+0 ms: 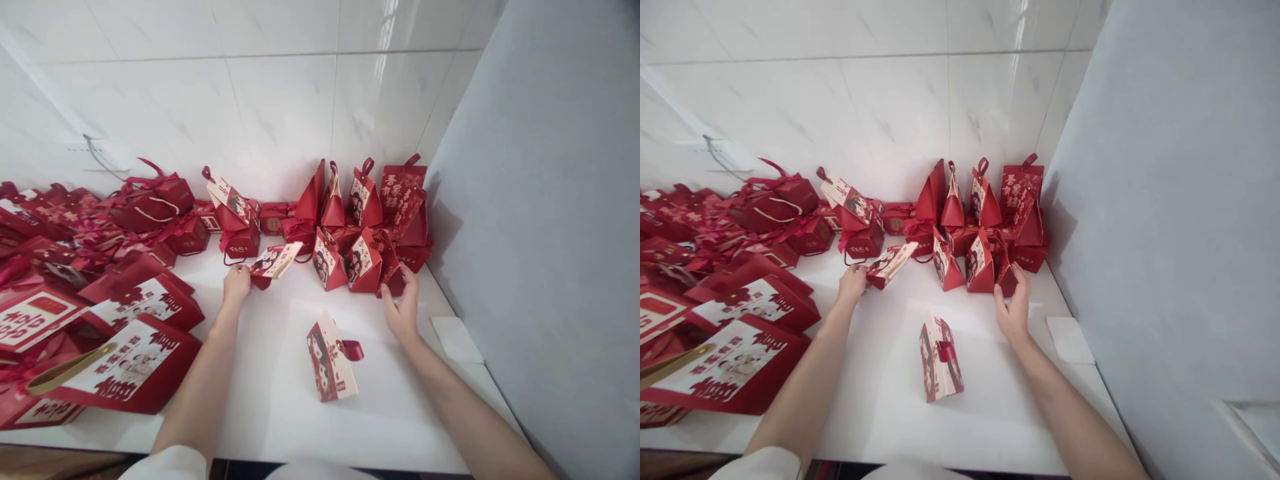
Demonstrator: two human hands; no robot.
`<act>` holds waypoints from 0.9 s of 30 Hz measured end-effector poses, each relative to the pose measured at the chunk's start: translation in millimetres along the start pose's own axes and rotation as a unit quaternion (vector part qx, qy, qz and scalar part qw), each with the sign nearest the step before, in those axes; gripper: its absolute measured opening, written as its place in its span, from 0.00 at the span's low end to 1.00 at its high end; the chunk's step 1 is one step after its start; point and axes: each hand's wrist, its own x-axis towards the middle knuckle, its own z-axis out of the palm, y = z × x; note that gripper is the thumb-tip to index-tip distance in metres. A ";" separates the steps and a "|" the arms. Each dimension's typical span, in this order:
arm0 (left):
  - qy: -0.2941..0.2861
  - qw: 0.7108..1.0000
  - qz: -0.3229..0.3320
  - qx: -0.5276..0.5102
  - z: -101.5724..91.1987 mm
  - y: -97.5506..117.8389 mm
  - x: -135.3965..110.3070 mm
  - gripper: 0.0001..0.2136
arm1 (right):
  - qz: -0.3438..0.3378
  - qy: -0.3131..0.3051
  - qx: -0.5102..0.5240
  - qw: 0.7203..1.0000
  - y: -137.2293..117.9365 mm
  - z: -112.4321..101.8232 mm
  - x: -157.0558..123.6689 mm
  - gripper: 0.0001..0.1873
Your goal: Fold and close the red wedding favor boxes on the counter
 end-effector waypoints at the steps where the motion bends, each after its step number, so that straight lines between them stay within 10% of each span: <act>1: 0.013 1.000 -0.004 0.002 -1.3 1.0 -2.7 0.16 | 0.000 0.000 -0.002 1.000 -0.6 -0.1 0.0 0.33; 7: 0.128 0.985 0.114 -0.021 3.4 11.4 -54.6 0.24 | 0.010 0.000 -0.001 1.000 -1.8 0.1 -0.5 0.33; 12: 0.044 0.963 0.264 -0.019 34.9 19.4 -87.4 0.53 | 0.013 -0.004 0.006 1.000 -2.0 0.0 -1.6 0.33; 19: -0.015 0.982 0.172 -0.071 56.8 23.7 -28.4 0.27 | 0.014 -0.003 -0.002 1.000 0.5 0.1 -3.9 0.34; 23: 0.011 0.982 0.177 -0.066 36.9 39.1 -25.5 0.26 | -0.020 0.019 -0.029 0.999 -4.7 -1.6 -1.5 0.33; 27: 0.049 0.959 0.269 -0.070 -17.0 36.9 -88.4 0.20 | -0.036 0.055 -0.048 0.997 -16.5 -7.1 0.8 0.32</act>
